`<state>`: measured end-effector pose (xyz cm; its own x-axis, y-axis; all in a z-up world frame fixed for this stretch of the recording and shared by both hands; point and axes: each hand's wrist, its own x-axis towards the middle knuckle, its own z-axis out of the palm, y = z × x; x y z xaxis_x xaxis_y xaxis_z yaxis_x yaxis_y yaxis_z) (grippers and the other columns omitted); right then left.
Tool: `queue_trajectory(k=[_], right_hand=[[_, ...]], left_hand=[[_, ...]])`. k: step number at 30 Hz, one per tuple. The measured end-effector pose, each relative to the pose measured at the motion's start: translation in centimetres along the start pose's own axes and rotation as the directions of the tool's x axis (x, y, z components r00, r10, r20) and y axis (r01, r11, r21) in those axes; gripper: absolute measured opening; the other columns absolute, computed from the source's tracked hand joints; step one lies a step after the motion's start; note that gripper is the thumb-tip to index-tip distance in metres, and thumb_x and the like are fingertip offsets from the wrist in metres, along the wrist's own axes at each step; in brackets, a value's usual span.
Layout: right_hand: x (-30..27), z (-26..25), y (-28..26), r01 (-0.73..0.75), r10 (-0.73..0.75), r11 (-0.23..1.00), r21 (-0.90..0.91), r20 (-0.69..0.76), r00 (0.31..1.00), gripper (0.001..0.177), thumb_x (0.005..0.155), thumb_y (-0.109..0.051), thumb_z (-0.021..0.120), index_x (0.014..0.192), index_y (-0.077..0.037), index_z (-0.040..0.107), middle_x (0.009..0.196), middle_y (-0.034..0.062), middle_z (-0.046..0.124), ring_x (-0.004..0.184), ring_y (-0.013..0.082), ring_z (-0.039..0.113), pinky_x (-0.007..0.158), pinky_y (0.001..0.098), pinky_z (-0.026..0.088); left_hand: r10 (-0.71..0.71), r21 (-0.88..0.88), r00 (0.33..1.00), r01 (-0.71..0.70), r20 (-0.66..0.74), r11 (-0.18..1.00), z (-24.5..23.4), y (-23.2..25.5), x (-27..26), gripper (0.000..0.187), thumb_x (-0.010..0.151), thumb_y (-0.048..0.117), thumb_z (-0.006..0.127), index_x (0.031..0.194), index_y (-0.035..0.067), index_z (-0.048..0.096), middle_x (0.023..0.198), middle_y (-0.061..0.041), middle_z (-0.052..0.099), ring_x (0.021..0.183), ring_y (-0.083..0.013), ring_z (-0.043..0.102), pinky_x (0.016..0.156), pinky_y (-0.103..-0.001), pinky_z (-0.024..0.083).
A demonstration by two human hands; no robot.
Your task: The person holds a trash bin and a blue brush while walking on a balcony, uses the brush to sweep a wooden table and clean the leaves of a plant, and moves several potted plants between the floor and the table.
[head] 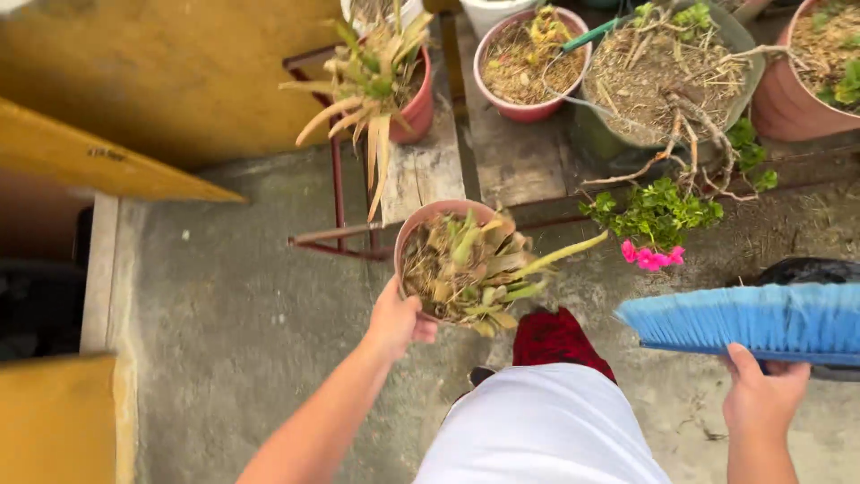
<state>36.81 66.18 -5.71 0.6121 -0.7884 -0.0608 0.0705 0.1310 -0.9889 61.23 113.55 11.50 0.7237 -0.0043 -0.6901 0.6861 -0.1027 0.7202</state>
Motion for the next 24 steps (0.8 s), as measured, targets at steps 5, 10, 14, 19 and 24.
queue_trajectory(k=[5,10,14,19,24], right_hand=[[-3.2,2.0,1.1,-0.039,0.056,0.993,0.108,-0.163,0.985,0.057,0.099,0.017,0.059,0.147,-0.006,0.041,0.144,0.0113,0.057,0.129,0.0234,0.063,0.104,0.0455,0.059],[-5.5,3.1,3.2,-0.034,0.061,0.994,0.106,-0.264,0.963,0.055,0.100,0.019,0.058,0.147,-0.004,0.041,0.138,0.0108,0.056,0.125,0.0236,0.062,0.104,0.0465,0.058],[-9.1,5.1,2.7,-0.048,0.063,0.998,0.049,-0.394,0.917,0.054,0.100,0.019,0.057,0.147,-0.004,0.044,0.134,0.0120,0.060,0.120,0.0242,0.065,0.099,0.0473,0.058],[-16.7,7.3,2.8,-0.072,0.108,0.993,0.089,-0.508,0.854,0.052,0.102,0.018,0.056,0.147,-0.005,0.044,0.131,0.0129,0.060,0.119,0.0241,0.065,0.098,0.0502,0.059],[-18.6,10.7,3.3,-0.041,0.135,0.985,0.167,-0.604,0.785,0.051,0.100,0.015,0.056,0.145,-0.006,0.045,0.134,0.0142,0.062,0.119,0.0251,0.066,0.100,0.0548,0.060]], left_hand=[[-0.012,0.200,0.960,-0.046,0.279,0.979,3.1,8.8,12.8,0.056,0.092,-0.003,0.044,0.145,0.014,0.044,0.087,-0.018,0.072,0.053,-0.0216,0.068,0.045,-0.039,0.061],[-0.083,0.303,0.875,-0.075,0.477,0.950,7.3,12.1,27.2,0.060,0.090,-0.005,0.044,0.145,0.018,0.042,0.085,-0.019,0.072,0.052,-0.0217,0.066,0.045,-0.040,0.060],[-0.082,0.380,0.895,-0.102,0.438,0.919,7.8,14.2,33.6,0.048,0.094,0.002,0.043,0.139,0.017,0.050,0.082,-0.016,0.070,0.050,-0.0232,0.064,0.045,-0.042,0.061],[0.142,0.601,0.872,-0.431,0.468,0.673,7.5,16.4,34.4,0.029,0.099,0.009,0.046,0.123,0.009,0.062,0.080,-0.018,0.071,0.054,-0.0258,0.071,0.049,-0.042,0.058],[0.350,0.675,0.848,-0.529,0.398,0.514,8.3,17.9,33.7,0.028,0.097,0.016,0.050,0.119,0.013,0.068,0.078,-0.021,0.074,0.058,-0.0264,0.072,0.062,-0.042,0.056]])
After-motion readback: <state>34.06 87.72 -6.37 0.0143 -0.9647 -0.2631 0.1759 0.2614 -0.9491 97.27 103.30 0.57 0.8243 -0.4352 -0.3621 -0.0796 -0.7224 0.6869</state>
